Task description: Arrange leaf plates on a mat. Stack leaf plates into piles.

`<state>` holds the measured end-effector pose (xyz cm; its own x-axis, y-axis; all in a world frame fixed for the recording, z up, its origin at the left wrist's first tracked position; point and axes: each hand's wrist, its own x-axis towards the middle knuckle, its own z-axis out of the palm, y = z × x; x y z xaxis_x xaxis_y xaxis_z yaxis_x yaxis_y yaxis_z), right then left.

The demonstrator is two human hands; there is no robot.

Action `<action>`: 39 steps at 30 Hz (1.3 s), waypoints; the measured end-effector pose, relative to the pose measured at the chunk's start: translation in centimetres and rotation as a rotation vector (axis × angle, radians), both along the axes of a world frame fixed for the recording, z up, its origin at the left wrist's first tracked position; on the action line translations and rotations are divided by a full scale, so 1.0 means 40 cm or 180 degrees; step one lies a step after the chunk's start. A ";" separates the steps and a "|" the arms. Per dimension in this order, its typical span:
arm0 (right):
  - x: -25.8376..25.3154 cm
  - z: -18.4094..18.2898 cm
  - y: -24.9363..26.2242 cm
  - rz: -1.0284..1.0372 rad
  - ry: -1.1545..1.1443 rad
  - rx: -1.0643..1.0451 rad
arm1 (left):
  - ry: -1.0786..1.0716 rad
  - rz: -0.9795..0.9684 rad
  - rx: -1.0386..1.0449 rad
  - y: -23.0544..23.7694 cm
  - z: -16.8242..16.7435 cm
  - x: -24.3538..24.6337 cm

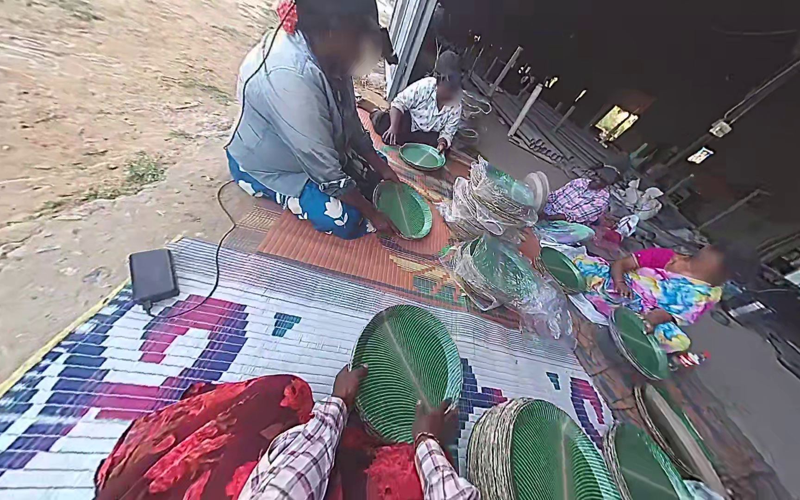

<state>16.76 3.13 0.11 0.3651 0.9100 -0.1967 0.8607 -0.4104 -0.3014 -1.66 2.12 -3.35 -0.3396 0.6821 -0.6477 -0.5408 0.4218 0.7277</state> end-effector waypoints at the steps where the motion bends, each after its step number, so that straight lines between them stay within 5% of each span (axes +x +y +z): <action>1: 0.004 -0.004 0.027 -0.0354 0.0231 -0.0100 | -0.0011 0.0003 0.0011 -0.001 0.007 -0.005; 3: 0.019 -0.002 0.070 -0.0478 0.0668 -0.0496 | -0.0012 0.0002 0.0024 0.000 0.032 -0.026; 7: 0.068 0.039 0.139 0.0709 0.0435 -0.1713 | -0.0055 -0.0095 0.0148 0.029 0.062 -0.085; 11: 0.039 0.032 0.241 0.0087 0.1177 -0.1063 | 0.0239 -0.0017 0.0085 0.124 0.106 -0.135; 15: -0.063 0.121 0.361 -0.0576 0.2627 0.0119 | 0.0615 0.0306 0.0453 0.275 0.223 -0.212; 18: -0.129 0.204 0.430 -0.0546 0.3371 0.0122 | 0.1028 0.0266 0.0613 0.354 0.291 -0.273; 22: -0.123 0.190 0.459 0.0419 0.1723 0.0037 | 0.1696 -0.0462 -0.0007 0.330 0.274 -0.278; 26: -0.036 0.155 0.357 0.0773 0.0437 -0.0092 | 0.1884 -0.1419 -0.0514 0.225 0.194 -0.228; 30: 0.111 0.178 0.176 0.0619 0.0007 0.0574 | 0.2659 -0.2815 -0.1220 0.099 0.090 -0.148; 33: 0.230 0.203 0.050 0.0341 -0.0213 0.0840 | 0.3534 -0.2897 -0.1454 0.019 -0.006 -0.059; 39: 0.376 0.155 -0.130 -0.0064 -0.0568 -0.0273 | 0.3244 -0.3711 -0.1010 -0.008 0.052 0.024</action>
